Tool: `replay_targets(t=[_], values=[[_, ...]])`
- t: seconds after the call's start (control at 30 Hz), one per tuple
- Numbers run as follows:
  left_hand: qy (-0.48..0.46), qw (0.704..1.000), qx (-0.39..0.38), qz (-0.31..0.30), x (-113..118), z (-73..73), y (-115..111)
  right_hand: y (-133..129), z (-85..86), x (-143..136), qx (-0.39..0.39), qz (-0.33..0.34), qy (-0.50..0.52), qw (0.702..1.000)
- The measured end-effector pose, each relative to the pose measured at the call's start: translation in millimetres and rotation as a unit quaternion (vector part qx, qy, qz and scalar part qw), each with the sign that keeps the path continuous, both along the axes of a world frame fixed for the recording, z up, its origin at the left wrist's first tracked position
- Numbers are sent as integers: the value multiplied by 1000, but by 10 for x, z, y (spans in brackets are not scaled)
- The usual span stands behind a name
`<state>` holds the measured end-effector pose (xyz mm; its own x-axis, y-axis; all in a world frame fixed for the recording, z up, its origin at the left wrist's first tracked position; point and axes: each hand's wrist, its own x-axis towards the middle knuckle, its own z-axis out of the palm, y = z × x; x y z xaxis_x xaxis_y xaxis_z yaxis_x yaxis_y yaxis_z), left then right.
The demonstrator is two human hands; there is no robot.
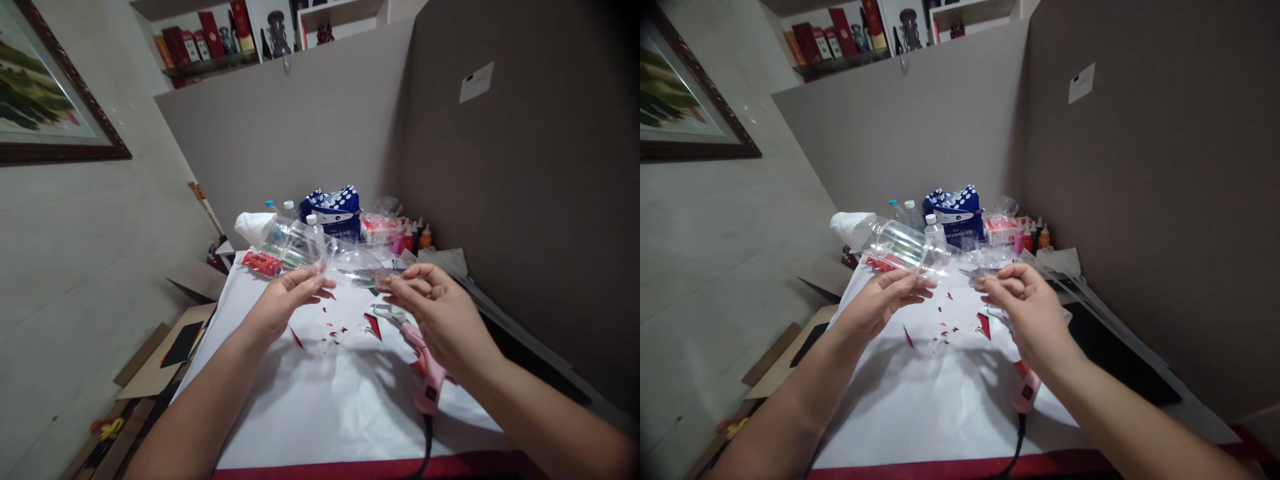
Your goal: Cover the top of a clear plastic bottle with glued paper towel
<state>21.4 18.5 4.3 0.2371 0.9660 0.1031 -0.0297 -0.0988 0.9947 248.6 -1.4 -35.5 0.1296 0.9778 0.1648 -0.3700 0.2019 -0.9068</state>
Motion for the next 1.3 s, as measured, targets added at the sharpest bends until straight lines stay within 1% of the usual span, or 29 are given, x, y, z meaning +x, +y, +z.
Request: replay_targets(t=[0.03, 0.07, 0.1, 0.17, 0.2, 0.23, 0.3, 0.37, 0.47, 0.57, 0.7, 0.77, 0.87, 0.93, 1.0, 1.1, 1.13, 1.2, 1.23, 1.3], values=[[18, 999, -5, -26, -83, 30, 30, 66, 29, 55, 2, -10, 23, 1000], [20, 1000, -1, -14, -180, 67, 68, 137, 58, 117, 3, -18, 46, 999], [10, 1000, 5, 17, -287, 108, 112, 206, 86, 181, 1, -22, 63, 998], [-9, 998, 13, 56, -503, 194, 210, 328, 127, 296, -13, -7, 63, 998], [-27, 995, -5, 92, -598, 230, 258, 376, 137, 336, -25, 14, 49, 998], [-32, 994, -13, 102, -676, 256, 301, 413, 136, 357, -38, 42, 30, 998], [-20, 995, -36, 95, -760, 267, 367, 461, 105, 339, -63, 110, -18, 992], [5, 996, -62, 69, -746, 224, 403, 485, 43, 246, -77, 170, -72, 980], [55, 995, -85, 12, -603, 100, 411, 507, -56, 34, -73, 225, -138, 962], [105, 989, -93, -35, -431, -15, 389, 536, -104, -153, -54, 255, -173, 950], [167, 975, -117, -91, -253, -105, 324, 582, -95, -281, -25, 278, -191, 941], [211, 962, -121, -124, -174, -138, 280, 596, -88, -314, -14, 275, -199, 940], [335, 927, -62, -157, -55, -184, 210, 589, -84, -355, 5, 253, -211, 944], [361, 920, -33, -153, 8, -215, 169, 562, -79, -376, 18, 235, -218, 947], [349, 921, -38, -172, 39, -245, 146, 527, -68, -390, 31, 213, -227, 950], [303, 928, -71, -206, 12, -272, 163, 513, -40, -391, 56, 183, -249, 949], [287, 933, -86, -200, -12, -270, 182, 533, -26, -387, 69, 171, -264, 947], [259, 945, -114, -166, -78, -240, 235, 629, 1, -383, 98, 139, -300, 939], [241, 951, -130, -146, -118, -211, 265, 705, 11, -388, 111, 119, -322, 933], [225, 957, -138, -119, -206, -139, 324, 902, 12, -424, 133, 89, -371, 915]])
